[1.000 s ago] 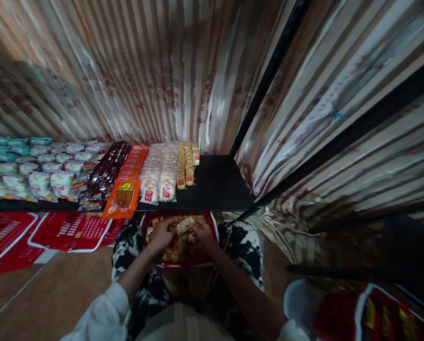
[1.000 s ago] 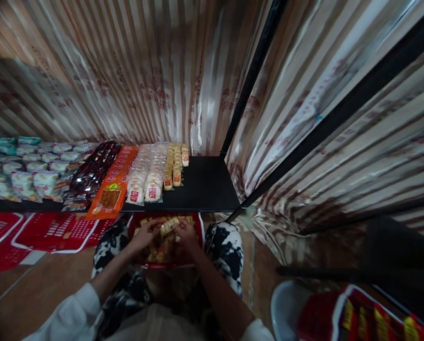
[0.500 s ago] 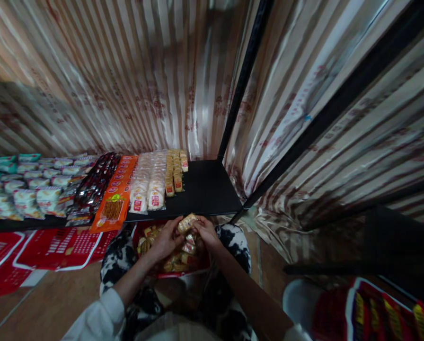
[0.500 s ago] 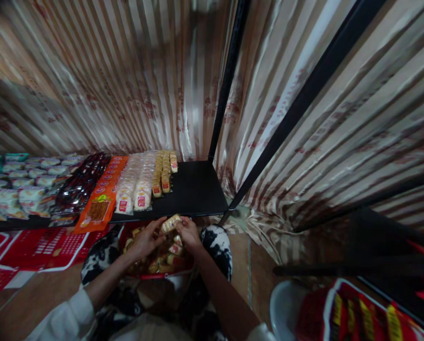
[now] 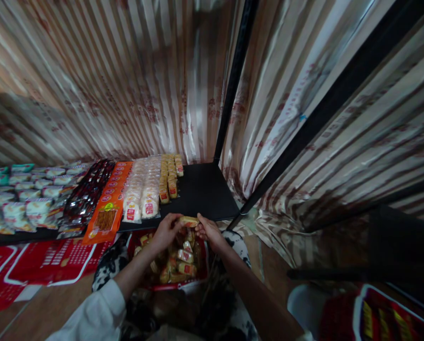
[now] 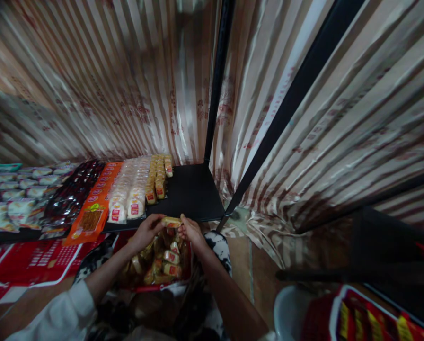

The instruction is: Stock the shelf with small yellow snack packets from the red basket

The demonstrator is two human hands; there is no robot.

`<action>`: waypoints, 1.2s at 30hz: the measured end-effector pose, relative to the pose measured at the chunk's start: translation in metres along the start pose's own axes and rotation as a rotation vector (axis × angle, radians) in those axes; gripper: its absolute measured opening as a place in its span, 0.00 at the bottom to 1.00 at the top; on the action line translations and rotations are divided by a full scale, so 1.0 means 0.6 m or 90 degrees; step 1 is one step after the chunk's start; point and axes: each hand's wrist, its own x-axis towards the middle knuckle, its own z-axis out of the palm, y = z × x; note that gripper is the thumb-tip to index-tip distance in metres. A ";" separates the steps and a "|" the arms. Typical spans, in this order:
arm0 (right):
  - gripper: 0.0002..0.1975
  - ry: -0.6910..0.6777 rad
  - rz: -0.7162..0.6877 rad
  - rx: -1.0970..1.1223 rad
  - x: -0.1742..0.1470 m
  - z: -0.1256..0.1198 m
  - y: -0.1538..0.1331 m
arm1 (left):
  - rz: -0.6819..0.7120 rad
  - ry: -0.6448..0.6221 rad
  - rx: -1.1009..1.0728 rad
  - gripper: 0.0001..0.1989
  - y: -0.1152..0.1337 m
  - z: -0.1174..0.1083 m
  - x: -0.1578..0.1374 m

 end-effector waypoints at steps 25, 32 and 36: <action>0.18 0.051 -0.324 -0.093 0.153 0.024 -0.077 | -0.445 0.245 -0.794 0.03 0.046 0.088 0.143; 0.23 0.136 -0.420 -0.463 0.248 0.041 -0.133 | -0.369 0.232 -0.659 0.10 0.051 0.094 0.190; 0.24 0.119 -0.413 -0.535 0.290 0.060 -0.142 | -0.292 0.224 -0.747 0.16 0.056 0.096 0.223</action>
